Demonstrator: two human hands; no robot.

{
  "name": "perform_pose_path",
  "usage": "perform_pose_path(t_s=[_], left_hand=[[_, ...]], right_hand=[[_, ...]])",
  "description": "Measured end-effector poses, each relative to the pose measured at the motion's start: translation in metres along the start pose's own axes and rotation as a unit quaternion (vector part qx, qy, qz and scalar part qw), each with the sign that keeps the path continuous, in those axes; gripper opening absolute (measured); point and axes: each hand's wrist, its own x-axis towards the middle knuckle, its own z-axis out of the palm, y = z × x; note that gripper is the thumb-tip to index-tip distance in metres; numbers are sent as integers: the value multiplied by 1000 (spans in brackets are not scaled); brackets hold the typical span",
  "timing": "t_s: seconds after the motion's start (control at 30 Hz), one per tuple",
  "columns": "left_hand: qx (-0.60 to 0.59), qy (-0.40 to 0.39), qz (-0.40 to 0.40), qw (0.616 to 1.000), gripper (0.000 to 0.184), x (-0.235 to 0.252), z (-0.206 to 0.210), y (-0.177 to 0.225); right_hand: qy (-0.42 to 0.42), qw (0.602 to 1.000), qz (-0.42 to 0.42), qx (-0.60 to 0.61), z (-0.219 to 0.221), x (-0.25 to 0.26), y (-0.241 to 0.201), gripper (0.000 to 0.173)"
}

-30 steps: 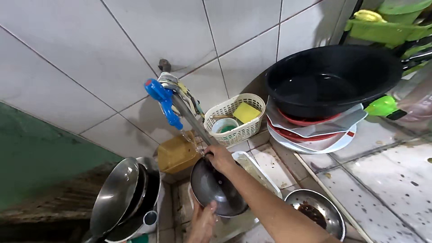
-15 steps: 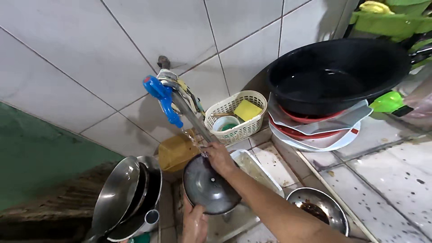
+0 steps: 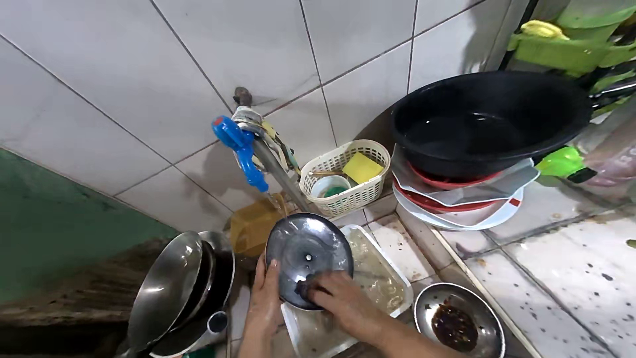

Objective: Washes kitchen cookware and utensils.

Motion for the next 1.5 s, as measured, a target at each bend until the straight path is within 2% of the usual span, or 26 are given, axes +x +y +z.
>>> perform_pose_path(t_s=[0.07, 0.13, 0.2, 0.3, 0.33, 0.4, 0.47, 0.53, 0.6, 0.67, 0.7, 0.77, 0.8, 0.87, 0.93, 1.0, 1.03, 1.07, 1.13, 1.17, 1.2, 1.27, 1.33, 1.37, 1.43, 1.5], left_hand=[[-20, -33, 23, 999, 53, 2, 0, 15], [-35, -32, 34, 998, 57, 12, -2, 12], [-58, -21, -3, 998, 57, 25, 2, -8], [-112, -64, -101, 986, 60, 32, 17, -36], [-147, -90, -112, 979, 61, 31, 21, -41], [-242, -139, -104, 954, 61, 28, 26, -41], [-338, -131, -91, 928, 54, 25, 29, -39], [-398, -73, -93, 910, 46, 20, 30, -27], [-398, -45, -83, 912, 47, 20, 24, -15], [-367, -36, -74, 927, 55, 19, 18, -9], [-347, -26, -77, 934, 56, 17, 16, -7], [-310, -5, -85, 947, 58, 13, 13, -3], [-296, -5, -85, 951, 61, 11, 13, -4], [-271, -26, -78, 959, 68, 3, 15, -6], [-246, -63, -48, 966, 70, -6, 23, -7], [-231, -92, -9, 969, 53, -14, 31, -6], [-233, -93, -3, 968, 53, -17, 32, -4], [-228, -93, -3, 969, 61, -21, 32, -3], [-212, -95, -10, 973, 73, -28, 30, 0], [-205, -97, -10, 974, 75, -31, 30, 1], [-201, -98, -8, 975, 74, -33, 29, 3], [-202, -94, 2, 975, 67, -28, 26, 6], [-201, -84, 19, 976, 39, -23, 21, -1], [-170, -84, 30, 981, 25, -24, 16, -5], [-131, -75, 28, 988, 30, -26, 12, -6], [-115, -81, 14, 990, 57, -31, 15, 3]], right_hand=[[79, 996, 44, 7, -21, 7, 4, 16], [116, 972, 175, 110, -50, 20, 3, 14], [168, 900, 317, 248, -72, 31, 13, 25], [281, 742, 428, 433, -76, 43, 41, 34], [298, 704, 446, 466, -74, 45, 48, 37], [300, 666, 474, 492, -69, 47, 55, 48], [256, 692, 489, 466, -56, 45, 58, 56], [153, 757, 508, 382, -46, 41, 62, 65], [26, 797, 526, 296, -43, 38, 67, 78], [-71, 805, 540, 237, -55, 38, 72, 73], [-67, 814, 538, 207, -60, 39, 73, 62], [26, 852, 501, 151, -70, 42, 62, 43], [94, 875, 456, 134, -70, 44, 53, 38], [187, 926, 305, 119, -58, 50, 29, 33], [171, 966, 143, 132, -38, 61, 8, 32], [97, 985, 69, 128, -25, 76, -4, 37], [86, 986, 72, 120, -24, 85, -1, 36], [81, 983, 108, 124, -27, 95, 7, 36], [58, 955, 253, 141, -43, 116, 26, 39], [45, 942, 303, 141, -47, 122, 32, 45], [47, 940, 309, 139, -45, 123, 31, 48], [74, 969, 206, 118, -36, 111, 9, 45], [110, 991, 21, 79, -15, 93, -16, 47], [113, 991, -44, 61, -10, 88, -24, 47], [85, 992, -74, 48, -15, 92, -27, 42], [45, 998, 14, 49, -35, 110, -23, 32]])
